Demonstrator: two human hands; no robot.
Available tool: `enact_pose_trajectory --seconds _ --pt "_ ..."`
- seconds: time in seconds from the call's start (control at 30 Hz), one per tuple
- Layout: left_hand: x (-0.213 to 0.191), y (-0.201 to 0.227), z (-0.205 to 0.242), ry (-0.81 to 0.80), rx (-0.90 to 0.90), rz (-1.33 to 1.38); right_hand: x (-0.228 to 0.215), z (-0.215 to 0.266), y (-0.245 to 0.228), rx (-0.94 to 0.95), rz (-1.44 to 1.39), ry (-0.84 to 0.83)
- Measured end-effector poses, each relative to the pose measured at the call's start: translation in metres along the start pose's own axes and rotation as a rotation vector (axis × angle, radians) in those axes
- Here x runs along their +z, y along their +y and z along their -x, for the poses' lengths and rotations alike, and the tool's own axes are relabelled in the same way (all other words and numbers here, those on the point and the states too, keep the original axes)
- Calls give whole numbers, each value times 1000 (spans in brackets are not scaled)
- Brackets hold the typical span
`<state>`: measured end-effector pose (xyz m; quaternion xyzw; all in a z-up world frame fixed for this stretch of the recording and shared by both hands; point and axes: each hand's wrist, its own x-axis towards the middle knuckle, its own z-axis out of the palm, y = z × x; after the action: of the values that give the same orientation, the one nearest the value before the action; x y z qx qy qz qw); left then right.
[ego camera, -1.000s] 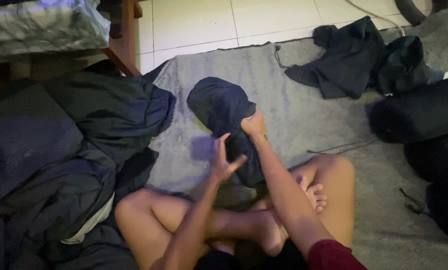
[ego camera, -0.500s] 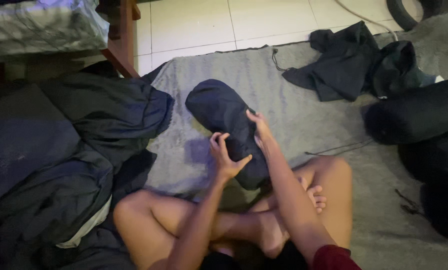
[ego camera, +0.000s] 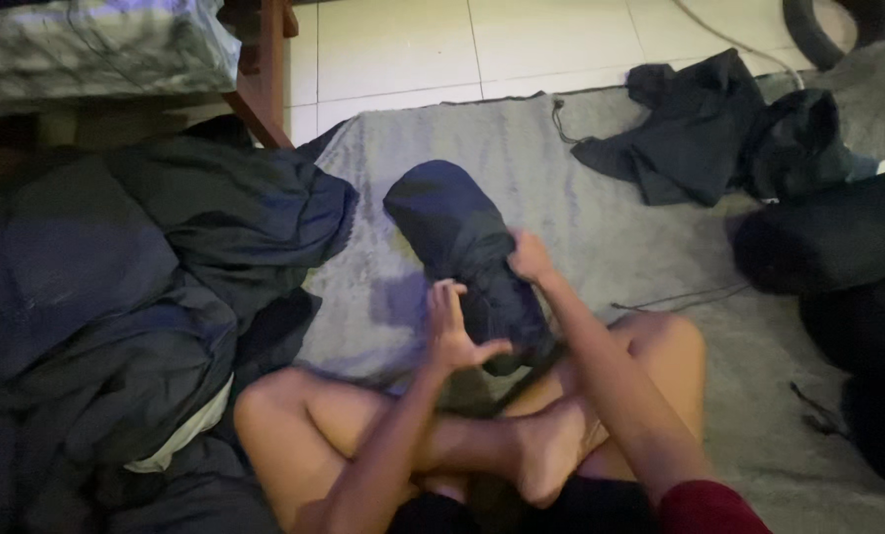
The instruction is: The person folds and rolls a dark fabric item by hand while sitting on the floor, then stuffs it into a bag and pulls the drawstring tight.
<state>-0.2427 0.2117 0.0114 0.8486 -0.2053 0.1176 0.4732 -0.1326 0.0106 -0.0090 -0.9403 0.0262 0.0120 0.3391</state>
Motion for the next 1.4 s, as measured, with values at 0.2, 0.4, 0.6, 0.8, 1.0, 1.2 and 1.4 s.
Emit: enact_pose_trajectory --seconds 0.2,0.4,0.6,0.8,1.0,1.2,1.4 --pt "8 14 11 -74 48 -68 -14 14 22 63 -328 -363" --pt "15 8 1 30 54 -151 -19 26 31 191 -452 -275" --pt "12 -20 -19 249 24 -215 -31 34 13 -72 -441 -82" --pt "18 1 16 75 76 -122 -58 60 14 348 -460 -616" --pt "29 0 3 225 106 -234 -52 51 -17 63 -575 -531" --pt "17 -24 -13 254 -2 -220 2 31 -10 -36 -648 -177" --pt "18 -47 -20 225 -132 -133 -25 33 -13 -142 -733 -131"
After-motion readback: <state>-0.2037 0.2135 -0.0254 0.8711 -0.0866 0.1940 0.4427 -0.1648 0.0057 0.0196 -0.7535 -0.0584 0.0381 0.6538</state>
